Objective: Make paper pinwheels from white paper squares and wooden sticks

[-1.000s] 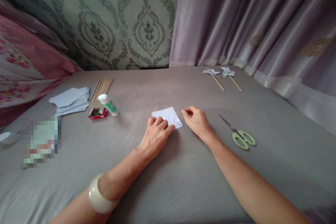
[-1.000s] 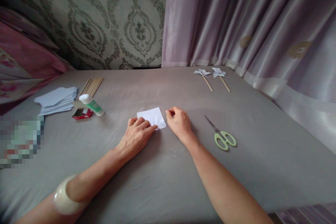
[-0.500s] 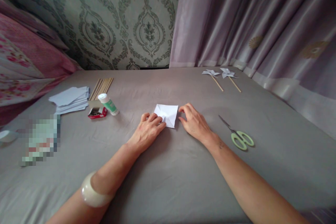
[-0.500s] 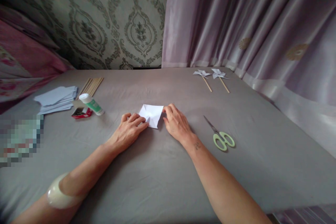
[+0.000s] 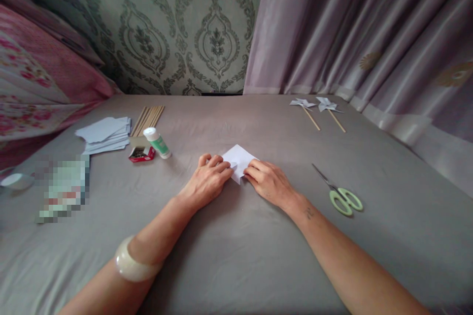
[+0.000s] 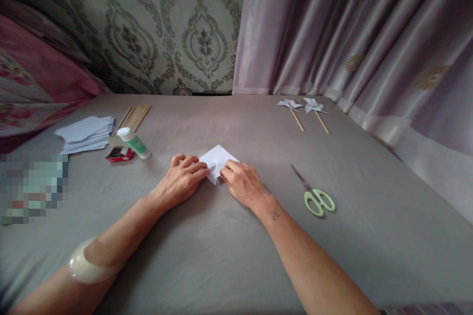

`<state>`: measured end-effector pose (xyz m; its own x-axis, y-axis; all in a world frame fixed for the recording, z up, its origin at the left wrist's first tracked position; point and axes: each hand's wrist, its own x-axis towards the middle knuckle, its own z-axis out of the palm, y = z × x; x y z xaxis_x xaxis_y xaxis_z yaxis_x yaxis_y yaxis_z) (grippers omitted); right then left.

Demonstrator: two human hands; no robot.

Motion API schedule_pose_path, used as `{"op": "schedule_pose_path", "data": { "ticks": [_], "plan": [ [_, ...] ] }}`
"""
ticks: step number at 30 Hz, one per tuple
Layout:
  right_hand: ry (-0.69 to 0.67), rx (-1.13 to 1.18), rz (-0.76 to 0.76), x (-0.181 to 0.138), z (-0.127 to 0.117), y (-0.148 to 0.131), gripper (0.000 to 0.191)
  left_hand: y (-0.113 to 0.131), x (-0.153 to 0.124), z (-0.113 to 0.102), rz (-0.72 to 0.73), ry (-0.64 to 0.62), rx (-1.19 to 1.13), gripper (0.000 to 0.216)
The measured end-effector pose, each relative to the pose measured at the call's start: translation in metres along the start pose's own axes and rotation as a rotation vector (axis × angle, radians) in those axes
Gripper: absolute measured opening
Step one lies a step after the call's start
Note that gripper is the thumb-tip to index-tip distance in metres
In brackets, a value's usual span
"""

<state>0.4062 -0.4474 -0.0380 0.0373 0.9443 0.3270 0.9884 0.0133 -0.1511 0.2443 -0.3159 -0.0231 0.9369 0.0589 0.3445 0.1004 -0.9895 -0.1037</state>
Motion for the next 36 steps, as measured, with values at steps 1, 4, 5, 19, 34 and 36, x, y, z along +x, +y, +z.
{"op": "schedule_pose_path", "data": {
  "ticks": [1,4,5,19,34,36],
  "plan": [
    [-0.010,0.009,0.010,0.000,0.000,-0.002,0.016,0.002,0.000,0.000,-0.021,0.022,-0.013,0.021],
    [-0.039,0.050,0.060,-0.001,-0.002,-0.009,0.015,0.007,0.001,0.000,-0.090,0.070,-0.051,0.021],
    [-0.049,0.068,0.081,-0.002,-0.003,-0.012,0.015,0.009,0.001,0.001,-0.104,0.077,-0.061,0.022],
    [0.013,0.378,0.352,0.002,0.002,-0.017,0.018,0.013,0.000,0.011,-0.074,0.041,-0.074,0.020],
    [0.105,0.574,0.636,0.009,0.016,-0.016,0.025,0.014,0.001,0.010,-0.108,0.030,-0.083,0.020],
    [0.095,0.568,0.643,0.011,0.016,-0.016,0.026,0.015,0.001,0.009,-0.111,0.033,-0.082,0.019]
  ]
}}
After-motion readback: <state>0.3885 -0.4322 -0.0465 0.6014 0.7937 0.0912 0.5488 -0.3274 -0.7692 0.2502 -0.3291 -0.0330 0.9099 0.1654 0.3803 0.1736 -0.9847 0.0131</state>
